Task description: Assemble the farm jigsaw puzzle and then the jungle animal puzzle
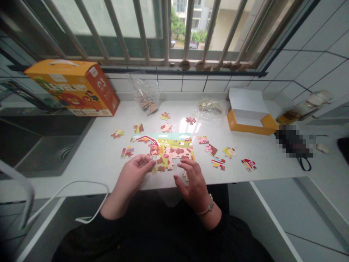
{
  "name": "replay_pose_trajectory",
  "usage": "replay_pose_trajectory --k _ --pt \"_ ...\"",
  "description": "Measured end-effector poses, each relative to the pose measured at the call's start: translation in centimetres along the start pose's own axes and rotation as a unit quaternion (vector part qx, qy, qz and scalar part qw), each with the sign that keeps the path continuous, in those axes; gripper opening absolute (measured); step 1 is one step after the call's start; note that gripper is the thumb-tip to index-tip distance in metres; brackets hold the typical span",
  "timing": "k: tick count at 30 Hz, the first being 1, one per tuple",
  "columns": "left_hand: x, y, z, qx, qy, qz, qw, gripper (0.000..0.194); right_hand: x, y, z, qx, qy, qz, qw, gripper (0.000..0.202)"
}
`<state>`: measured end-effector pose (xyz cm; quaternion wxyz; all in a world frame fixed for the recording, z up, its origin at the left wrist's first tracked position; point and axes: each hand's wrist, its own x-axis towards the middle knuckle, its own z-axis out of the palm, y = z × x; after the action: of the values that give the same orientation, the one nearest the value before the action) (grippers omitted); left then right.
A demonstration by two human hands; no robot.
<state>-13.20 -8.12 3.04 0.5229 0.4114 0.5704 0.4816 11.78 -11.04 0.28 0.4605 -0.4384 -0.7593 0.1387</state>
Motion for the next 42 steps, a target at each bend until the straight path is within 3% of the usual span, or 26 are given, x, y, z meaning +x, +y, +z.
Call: replay_pose_trajectory --k 3,7,14,17,19,22,24,26,30,34,38,42 --pt "-1.0 -0.7 2.9 -0.066 -0.045 -0.048 0.996 0.053 0.2 -0.2 0.3 0.004 -0.015 0.004 1.0 0.053" --pt "-1.8 -1.3 4.9 -0.086 -0.076 -0.063 0.991 0.052 0.2 0.0 0.4 -0.002 -0.019 0.004 1.0 0.062" --pt "-2.7 -2.0 4.7 -0.053 -0.137 -0.023 0.989 0.047 -0.3 1.1 -1.3 -0.011 -0.048 -0.001 0.999 0.045" --pt "-3.0 -1.8 3.5 0.087 -0.134 0.076 0.984 0.028 -0.5 2.1 -2.9 -0.015 -0.045 0.035 0.998 0.044" --pt "-2.9 -1.9 2.4 0.214 -0.104 0.207 0.949 0.016 -0.7 3.0 -3.9 -0.026 -0.039 0.062 0.997 0.045" --pt "-2.3 -2.5 0.9 0.351 -0.082 0.376 0.854 0.014 -0.8 4.2 -5.1 -0.051 -0.049 0.095 0.993 0.051" --pt "-2.0 -3.0 0.1 0.41 -0.083 0.417 0.807 0.018 -0.8 4.6 -5.6 -0.061 -0.064 0.098 0.991 0.051" --pt "-1.9 -3.3 -0.3 0.446 -0.086 0.426 0.782 0.02 -0.7 4.6 -5.9 -0.057 -0.081 0.081 0.992 0.042" --pt "-2.2 -3.2 -0.5 0.471 -0.117 0.433 0.759 0.019 -0.6 3.6 -5.3 -0.019 -0.116 0.042 0.992 0.029" --pt "-2.5 -3.0 0.0 0.472 -0.147 0.458 0.739 0.028 -0.9 2.4 -3.5 0.003 -0.135 0.056 0.989 0.048" --pt "-2.5 -3.0 1.0 0.457 -0.166 0.459 0.744 0.037 -1.0 2.3 -1.9 -0.018 -0.14 0.065 0.988 0.065" --pt "-2.1 -3.2 1.8 0.45 -0.166 0.442 0.758 0.029 -0.7 2.7 -1.7 -0.022 -0.146 0.06 0.987 0.067"
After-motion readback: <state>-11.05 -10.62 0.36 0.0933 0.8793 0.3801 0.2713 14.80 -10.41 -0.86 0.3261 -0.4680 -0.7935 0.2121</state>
